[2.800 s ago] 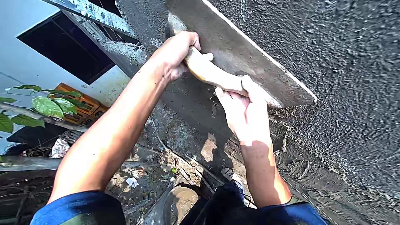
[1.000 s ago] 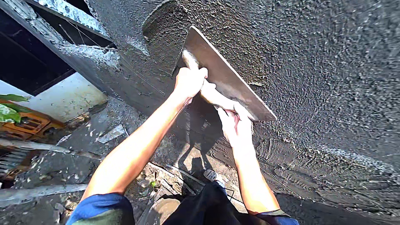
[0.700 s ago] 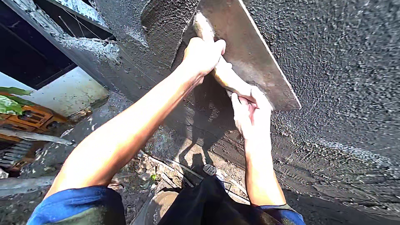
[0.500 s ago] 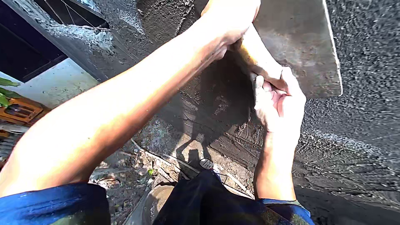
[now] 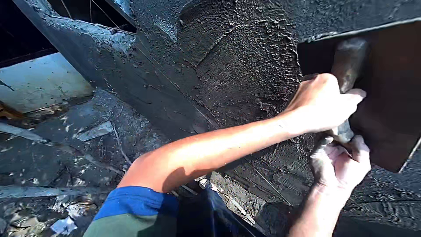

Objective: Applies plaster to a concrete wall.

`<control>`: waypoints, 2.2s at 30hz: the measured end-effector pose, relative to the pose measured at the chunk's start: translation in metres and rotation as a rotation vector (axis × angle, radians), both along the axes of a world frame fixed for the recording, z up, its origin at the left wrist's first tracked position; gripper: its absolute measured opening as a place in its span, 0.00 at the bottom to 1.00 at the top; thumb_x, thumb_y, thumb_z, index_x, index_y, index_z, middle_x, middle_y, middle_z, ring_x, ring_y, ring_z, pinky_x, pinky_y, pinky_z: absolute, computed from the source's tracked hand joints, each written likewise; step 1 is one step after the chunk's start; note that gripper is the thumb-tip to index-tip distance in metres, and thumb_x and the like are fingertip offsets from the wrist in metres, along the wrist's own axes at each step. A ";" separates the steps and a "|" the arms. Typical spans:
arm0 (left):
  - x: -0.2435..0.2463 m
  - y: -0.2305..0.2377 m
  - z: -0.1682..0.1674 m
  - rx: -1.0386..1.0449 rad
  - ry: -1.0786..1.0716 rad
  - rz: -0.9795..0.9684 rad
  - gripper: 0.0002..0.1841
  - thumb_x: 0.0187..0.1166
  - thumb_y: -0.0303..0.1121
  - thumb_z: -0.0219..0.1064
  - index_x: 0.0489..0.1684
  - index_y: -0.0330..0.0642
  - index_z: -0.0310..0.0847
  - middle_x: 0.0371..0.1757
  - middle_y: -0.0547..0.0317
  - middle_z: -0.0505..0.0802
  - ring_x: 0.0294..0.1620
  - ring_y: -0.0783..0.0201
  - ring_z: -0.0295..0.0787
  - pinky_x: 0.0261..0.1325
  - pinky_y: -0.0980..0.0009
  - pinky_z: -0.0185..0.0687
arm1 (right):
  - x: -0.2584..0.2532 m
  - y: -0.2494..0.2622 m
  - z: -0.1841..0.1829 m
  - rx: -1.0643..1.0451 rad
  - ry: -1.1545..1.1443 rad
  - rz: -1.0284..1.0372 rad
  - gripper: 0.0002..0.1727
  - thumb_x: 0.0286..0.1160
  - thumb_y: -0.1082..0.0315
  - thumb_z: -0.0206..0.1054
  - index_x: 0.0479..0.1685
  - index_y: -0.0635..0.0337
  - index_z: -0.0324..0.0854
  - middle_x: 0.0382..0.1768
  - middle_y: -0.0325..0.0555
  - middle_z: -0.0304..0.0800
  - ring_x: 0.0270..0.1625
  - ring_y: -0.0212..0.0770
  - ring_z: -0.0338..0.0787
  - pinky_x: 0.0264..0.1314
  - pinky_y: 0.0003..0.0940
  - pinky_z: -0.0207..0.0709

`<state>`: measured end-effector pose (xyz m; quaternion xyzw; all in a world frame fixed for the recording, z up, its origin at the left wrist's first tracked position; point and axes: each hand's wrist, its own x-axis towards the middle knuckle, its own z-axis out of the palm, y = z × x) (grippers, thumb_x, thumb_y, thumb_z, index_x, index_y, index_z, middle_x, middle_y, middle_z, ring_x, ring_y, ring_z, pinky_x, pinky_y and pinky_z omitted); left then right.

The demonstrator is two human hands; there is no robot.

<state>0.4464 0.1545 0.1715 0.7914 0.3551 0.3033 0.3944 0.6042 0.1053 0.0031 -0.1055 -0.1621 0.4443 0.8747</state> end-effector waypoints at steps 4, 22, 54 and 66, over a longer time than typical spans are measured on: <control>-0.042 -0.029 -0.093 -0.151 -0.196 -0.136 0.16 0.76 0.37 0.74 0.53 0.35 0.83 0.45 0.52 0.93 0.51 0.63 0.91 0.59 0.60 0.87 | -0.025 -0.073 -0.058 -0.159 -0.229 -0.054 0.15 0.91 0.60 0.46 0.58 0.51 0.79 0.51 0.39 0.93 0.57 0.34 0.93 0.61 0.36 0.89; -0.342 -0.125 -0.240 -0.543 -0.911 0.545 0.17 0.88 0.25 0.53 0.73 0.37 0.67 0.53 0.52 0.91 0.49 0.60 0.92 0.50 0.59 0.92 | -0.265 -0.097 -0.092 -0.435 -0.482 0.575 0.18 0.90 0.72 0.46 0.71 0.68 0.71 0.57 0.60 0.89 0.58 0.54 0.92 0.62 0.57 0.87; -0.252 0.260 0.054 -0.258 -0.310 0.521 0.20 0.80 0.43 0.67 0.57 0.34 0.79 0.47 0.43 0.92 0.45 0.52 0.95 0.46 0.52 0.94 | -0.241 0.213 0.141 -0.168 -0.039 0.354 0.25 0.89 0.63 0.59 0.80 0.59 0.61 0.71 0.57 0.79 0.70 0.53 0.86 0.69 0.49 0.86; -0.164 0.193 0.130 0.223 0.146 0.477 0.19 0.79 0.49 0.66 0.38 0.39 0.82 0.41 0.47 0.90 0.46 0.52 0.90 0.48 0.49 0.84 | -0.184 0.178 0.142 0.065 0.085 0.228 0.17 0.93 0.59 0.51 0.71 0.59 0.65 0.63 0.55 0.81 0.64 0.48 0.89 0.70 0.44 0.84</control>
